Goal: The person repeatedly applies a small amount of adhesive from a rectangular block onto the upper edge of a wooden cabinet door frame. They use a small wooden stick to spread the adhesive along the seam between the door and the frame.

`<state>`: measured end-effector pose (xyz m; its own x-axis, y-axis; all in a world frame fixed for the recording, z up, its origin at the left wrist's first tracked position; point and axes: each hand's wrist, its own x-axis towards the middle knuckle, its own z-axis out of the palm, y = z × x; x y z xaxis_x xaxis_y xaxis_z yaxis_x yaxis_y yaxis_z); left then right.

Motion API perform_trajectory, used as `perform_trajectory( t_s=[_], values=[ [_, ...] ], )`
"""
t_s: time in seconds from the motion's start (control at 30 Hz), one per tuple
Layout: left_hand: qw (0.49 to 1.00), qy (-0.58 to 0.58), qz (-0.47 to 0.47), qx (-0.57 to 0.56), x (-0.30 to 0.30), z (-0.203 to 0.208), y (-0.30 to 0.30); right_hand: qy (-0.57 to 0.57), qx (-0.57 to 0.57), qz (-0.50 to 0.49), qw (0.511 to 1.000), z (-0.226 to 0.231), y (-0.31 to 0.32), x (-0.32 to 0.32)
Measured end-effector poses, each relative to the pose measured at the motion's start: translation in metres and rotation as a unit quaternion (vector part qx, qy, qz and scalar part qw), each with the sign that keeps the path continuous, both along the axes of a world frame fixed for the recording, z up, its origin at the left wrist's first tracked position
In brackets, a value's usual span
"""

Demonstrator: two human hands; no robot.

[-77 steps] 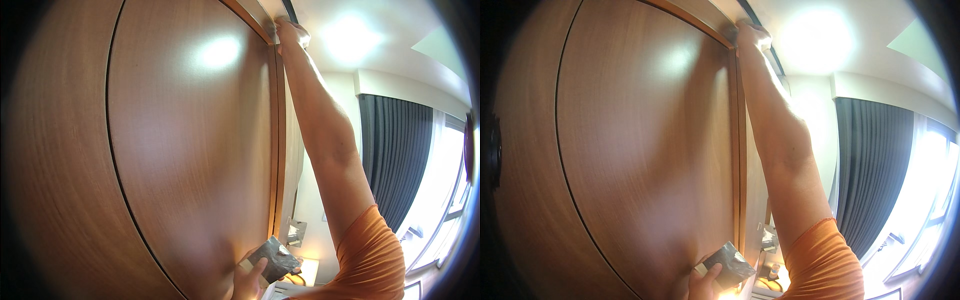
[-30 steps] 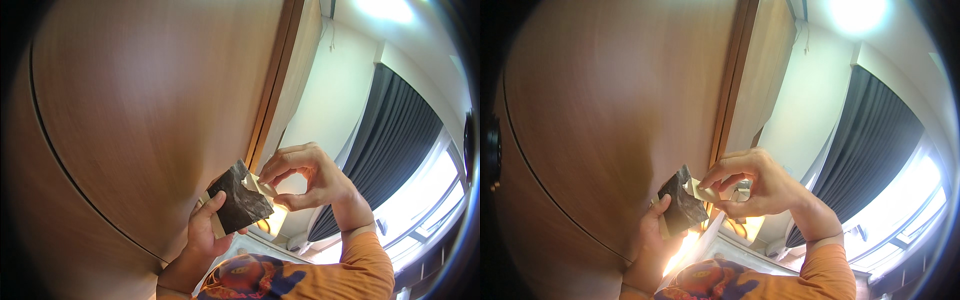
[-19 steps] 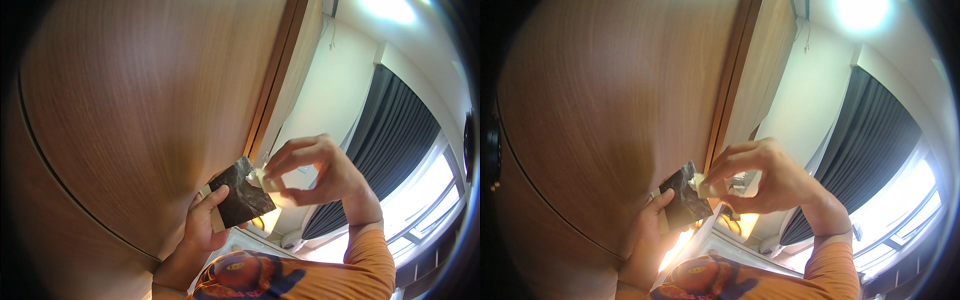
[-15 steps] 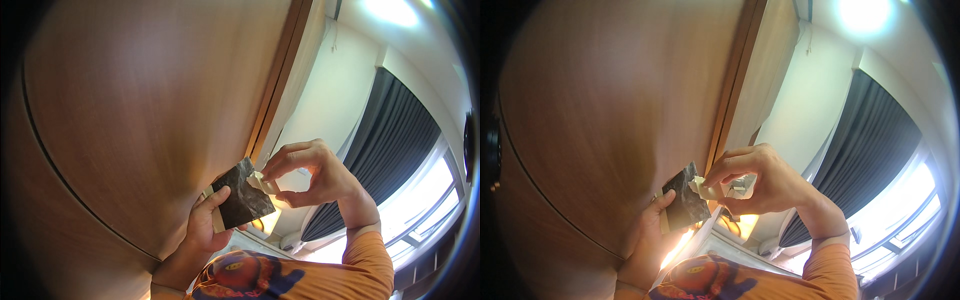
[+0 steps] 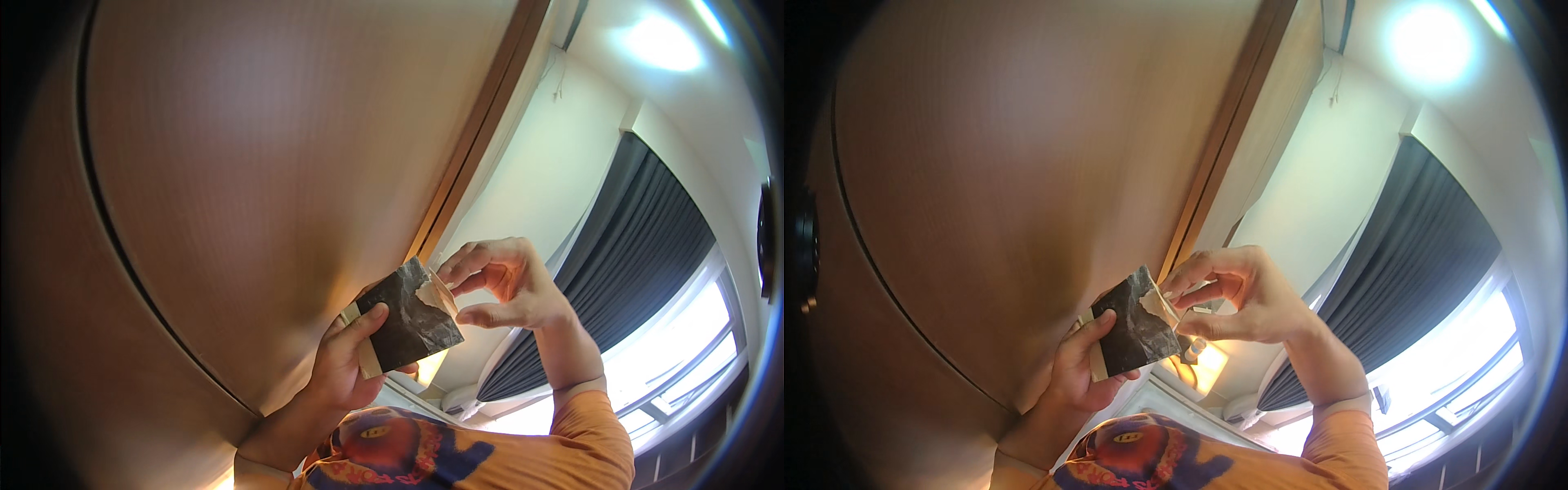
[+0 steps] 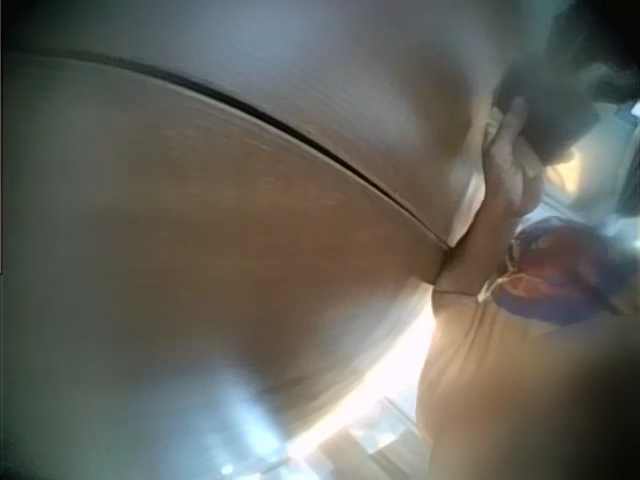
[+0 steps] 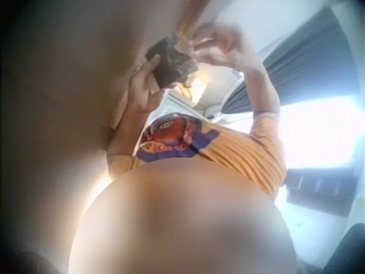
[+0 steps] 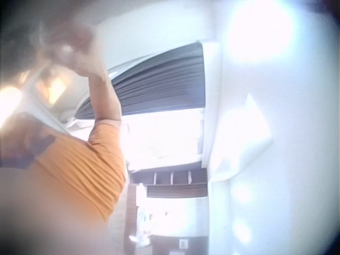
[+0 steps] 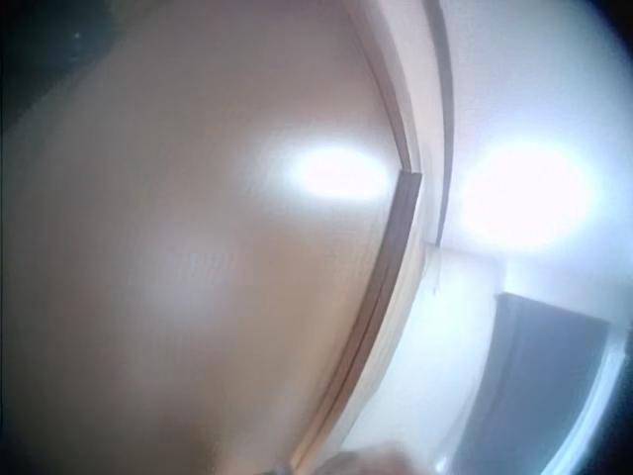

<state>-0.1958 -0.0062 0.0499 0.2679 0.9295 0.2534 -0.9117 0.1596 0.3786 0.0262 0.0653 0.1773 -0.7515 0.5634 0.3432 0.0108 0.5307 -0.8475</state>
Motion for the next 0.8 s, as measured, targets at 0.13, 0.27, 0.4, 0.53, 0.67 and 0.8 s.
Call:
perform_trajectory(
  t_s=[0.13,0.27,0.4,0.53,0.67,0.8],
  values=[
    [1.000,-0.002,0.005,-0.021,0.011,0.010,0.011,0.010,0.057,0.007,0.998,0.004,0.014,0.007],
    [0.999,0.030,0.030,-0.005,0.003,0.006,0.013,-0.065,0.179,0.010,0.982,0.007,0.022,0.006],
    [0.998,0.048,0.027,0.017,-0.008,-0.004,0.004,-0.182,0.287,-0.050,0.939,0.015,0.008,0.003],
    [0.992,0.099,0.064,0.042,-0.017,-0.018,-0.010,-0.173,0.334,-0.059,0.925,0.021,-0.014,-0.001],
    [0.984,0.132,0.089,0.085,-0.020,-0.031,-0.012,-0.217,0.375,-0.021,0.901,0.014,-0.030,-0.013],
    [0.980,0.149,0.087,0.096,-0.018,-0.034,-0.008,-0.250,0.390,-0.010,0.886,0.015,-0.034,-0.024]
  ],
)
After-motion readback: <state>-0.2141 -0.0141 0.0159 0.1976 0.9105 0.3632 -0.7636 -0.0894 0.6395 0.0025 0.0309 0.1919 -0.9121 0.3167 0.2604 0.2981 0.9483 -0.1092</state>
